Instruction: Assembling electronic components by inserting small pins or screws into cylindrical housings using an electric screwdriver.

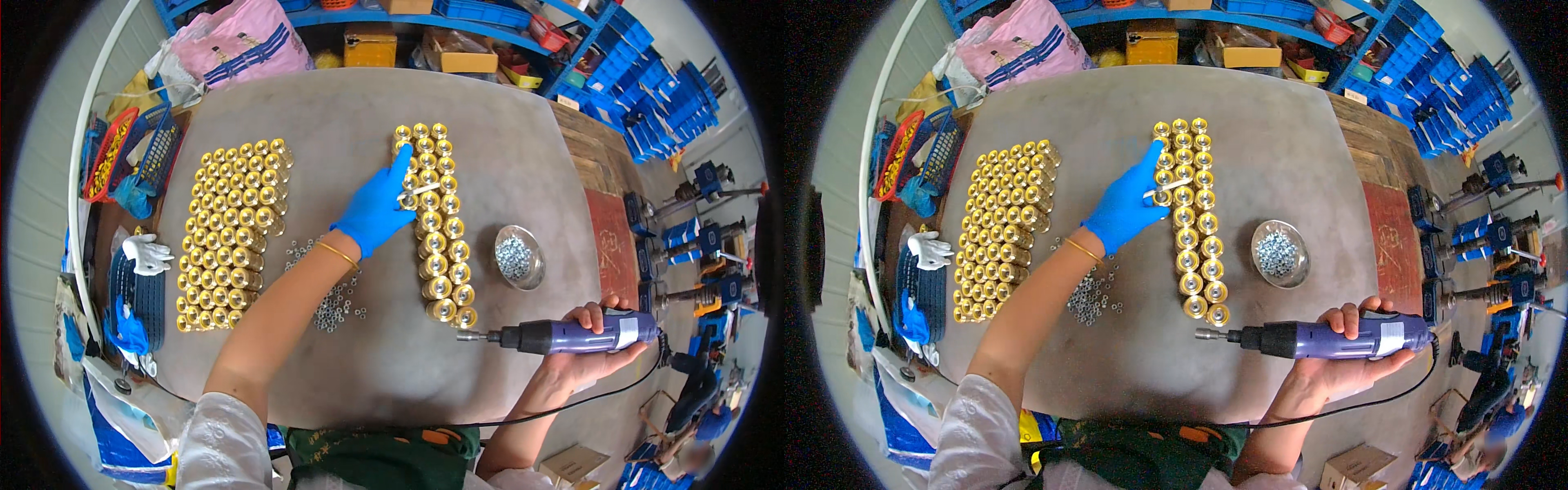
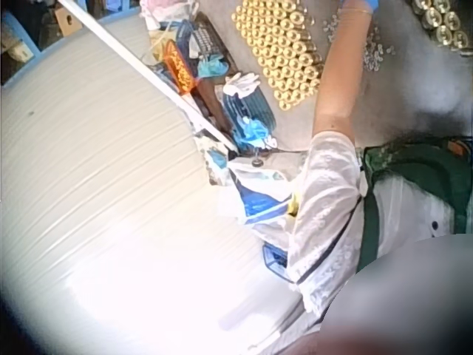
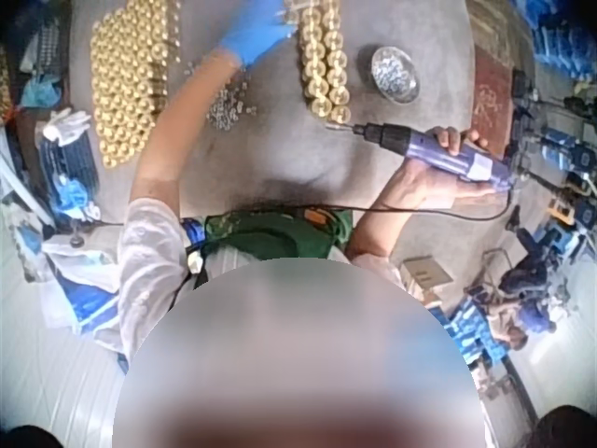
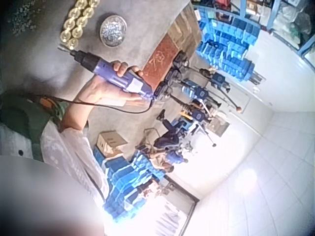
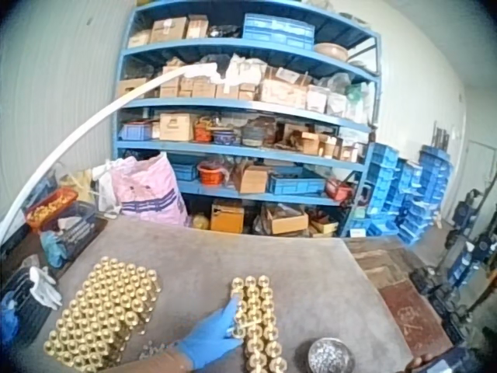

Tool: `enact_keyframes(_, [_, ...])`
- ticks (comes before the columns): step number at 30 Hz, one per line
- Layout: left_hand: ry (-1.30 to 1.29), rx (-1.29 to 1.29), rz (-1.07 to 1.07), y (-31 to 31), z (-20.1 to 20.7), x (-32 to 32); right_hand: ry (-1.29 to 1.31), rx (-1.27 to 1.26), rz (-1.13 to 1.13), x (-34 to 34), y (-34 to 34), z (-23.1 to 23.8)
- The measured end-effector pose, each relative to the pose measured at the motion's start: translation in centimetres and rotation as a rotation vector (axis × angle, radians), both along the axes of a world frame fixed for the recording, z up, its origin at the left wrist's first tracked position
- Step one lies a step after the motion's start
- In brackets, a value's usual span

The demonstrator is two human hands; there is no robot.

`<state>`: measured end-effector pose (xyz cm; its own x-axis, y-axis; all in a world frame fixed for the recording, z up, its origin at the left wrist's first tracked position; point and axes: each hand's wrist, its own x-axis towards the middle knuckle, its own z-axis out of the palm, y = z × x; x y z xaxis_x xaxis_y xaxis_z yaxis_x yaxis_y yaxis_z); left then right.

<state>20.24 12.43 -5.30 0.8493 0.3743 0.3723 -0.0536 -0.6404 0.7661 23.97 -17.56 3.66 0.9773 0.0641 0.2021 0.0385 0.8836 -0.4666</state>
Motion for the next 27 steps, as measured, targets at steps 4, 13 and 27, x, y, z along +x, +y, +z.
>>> enact_keyframes(4, [0.018, 0.354, 0.002, 1.7, 0.3, 0.2, 0.036, -0.024, -0.012, -0.3, 0.9, 0.1])
enact_keyframes(13, [0.403, 0.007, 0.211, 4.2, 1.3, -7.2, 0.062, -0.043, 0.012, -0.9, 0.7, -0.4])
enact_keyframes(27, [0.321, 0.201, 0.142, 4.2, -3.0, -11.4, 0.030, -0.024, 0.183, -2.5, 1.3, -0.5])
